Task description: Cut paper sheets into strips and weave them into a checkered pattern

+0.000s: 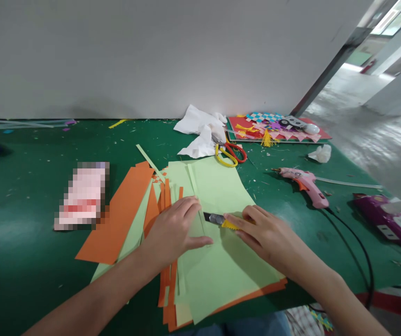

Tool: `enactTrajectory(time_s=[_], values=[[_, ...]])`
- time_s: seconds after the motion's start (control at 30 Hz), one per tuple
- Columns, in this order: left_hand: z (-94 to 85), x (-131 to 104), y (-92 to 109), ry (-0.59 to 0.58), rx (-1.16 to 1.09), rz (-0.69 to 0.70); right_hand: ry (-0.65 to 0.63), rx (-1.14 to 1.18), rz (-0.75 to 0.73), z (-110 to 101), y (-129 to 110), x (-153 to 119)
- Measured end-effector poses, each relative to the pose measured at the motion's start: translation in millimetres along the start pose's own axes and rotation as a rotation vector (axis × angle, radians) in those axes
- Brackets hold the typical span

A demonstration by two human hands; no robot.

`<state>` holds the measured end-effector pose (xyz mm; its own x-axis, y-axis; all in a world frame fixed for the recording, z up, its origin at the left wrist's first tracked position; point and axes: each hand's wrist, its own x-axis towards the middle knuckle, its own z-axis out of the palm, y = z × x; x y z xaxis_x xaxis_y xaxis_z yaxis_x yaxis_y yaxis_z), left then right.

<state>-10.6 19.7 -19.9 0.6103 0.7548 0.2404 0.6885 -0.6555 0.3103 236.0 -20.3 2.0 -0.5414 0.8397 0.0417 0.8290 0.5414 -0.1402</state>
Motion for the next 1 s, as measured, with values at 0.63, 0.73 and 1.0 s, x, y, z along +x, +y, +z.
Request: enactTrajectory(time_s=[0.63, 0.73, 1.0], values=[[0.1, 0.7, 0.2, 0.009, -0.004, 0.002, 0.027, -0.023, -0.026, -2.6, 2.2, 7.8], [-0.5, 0.9, 0.3, 0.004, -0.018, -0.001, 0.029, -0.025, -0.014, -1.6, 1.4, 5.0], [-0.6, -0.1, -0.2, 0.007, -0.02, -0.003, 0.058, -0.037, -0.016, -1.1, -1.2, 4.0]])
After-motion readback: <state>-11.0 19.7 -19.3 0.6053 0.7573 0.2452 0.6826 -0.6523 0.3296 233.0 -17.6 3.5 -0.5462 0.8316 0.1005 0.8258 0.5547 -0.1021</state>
